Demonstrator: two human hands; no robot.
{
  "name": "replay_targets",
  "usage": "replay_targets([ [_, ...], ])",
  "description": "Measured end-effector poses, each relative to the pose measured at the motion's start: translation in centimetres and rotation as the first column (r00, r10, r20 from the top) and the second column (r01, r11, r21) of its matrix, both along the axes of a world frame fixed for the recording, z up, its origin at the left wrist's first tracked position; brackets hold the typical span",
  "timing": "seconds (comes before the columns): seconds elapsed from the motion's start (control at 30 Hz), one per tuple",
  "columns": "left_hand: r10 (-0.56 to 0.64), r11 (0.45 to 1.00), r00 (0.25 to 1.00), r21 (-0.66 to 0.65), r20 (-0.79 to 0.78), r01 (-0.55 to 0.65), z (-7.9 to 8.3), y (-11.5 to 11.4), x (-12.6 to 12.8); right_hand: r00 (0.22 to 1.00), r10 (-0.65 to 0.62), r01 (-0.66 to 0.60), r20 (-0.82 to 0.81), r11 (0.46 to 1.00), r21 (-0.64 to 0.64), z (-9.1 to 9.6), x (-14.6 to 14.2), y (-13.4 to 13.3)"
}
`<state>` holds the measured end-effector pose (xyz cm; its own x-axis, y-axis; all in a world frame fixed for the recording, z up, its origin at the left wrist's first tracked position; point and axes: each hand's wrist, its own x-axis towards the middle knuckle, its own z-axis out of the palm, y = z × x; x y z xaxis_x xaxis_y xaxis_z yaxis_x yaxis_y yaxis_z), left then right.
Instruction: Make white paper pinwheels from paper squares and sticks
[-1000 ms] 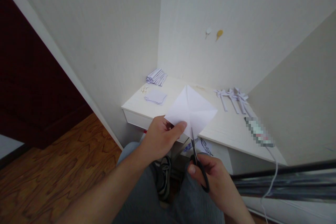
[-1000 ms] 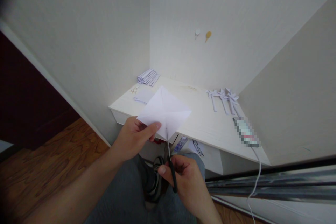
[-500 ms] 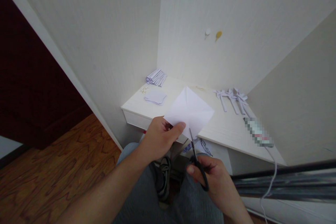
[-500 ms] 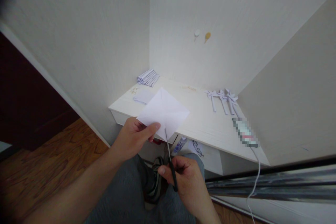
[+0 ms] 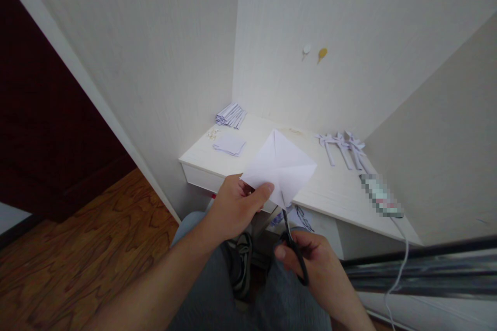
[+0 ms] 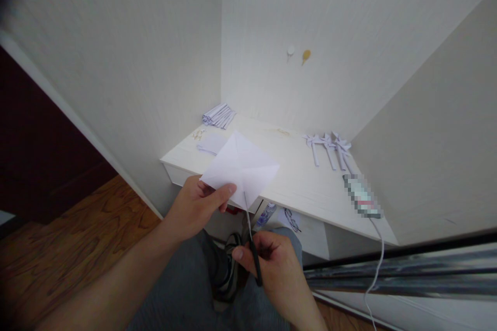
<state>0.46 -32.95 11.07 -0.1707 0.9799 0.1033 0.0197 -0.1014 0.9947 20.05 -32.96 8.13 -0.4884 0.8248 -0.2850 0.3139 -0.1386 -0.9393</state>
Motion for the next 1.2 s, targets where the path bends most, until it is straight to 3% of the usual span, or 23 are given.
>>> replay_targets([
  [0.9,-0.11,0.993,0.994,-0.042,0.021,0.111,-0.6,-0.2,0.4,0.995,-0.026,0.023,-0.095,0.999,-0.032,-0.1,-0.1,0.1],
  [1.2,-0.138,0.99,0.99,-0.029,0.029,0.139,-1.0,-0.2,0.6,0.998,-0.032,0.032,-0.051,0.999,0.004,-0.5,0.1,0.1],
])
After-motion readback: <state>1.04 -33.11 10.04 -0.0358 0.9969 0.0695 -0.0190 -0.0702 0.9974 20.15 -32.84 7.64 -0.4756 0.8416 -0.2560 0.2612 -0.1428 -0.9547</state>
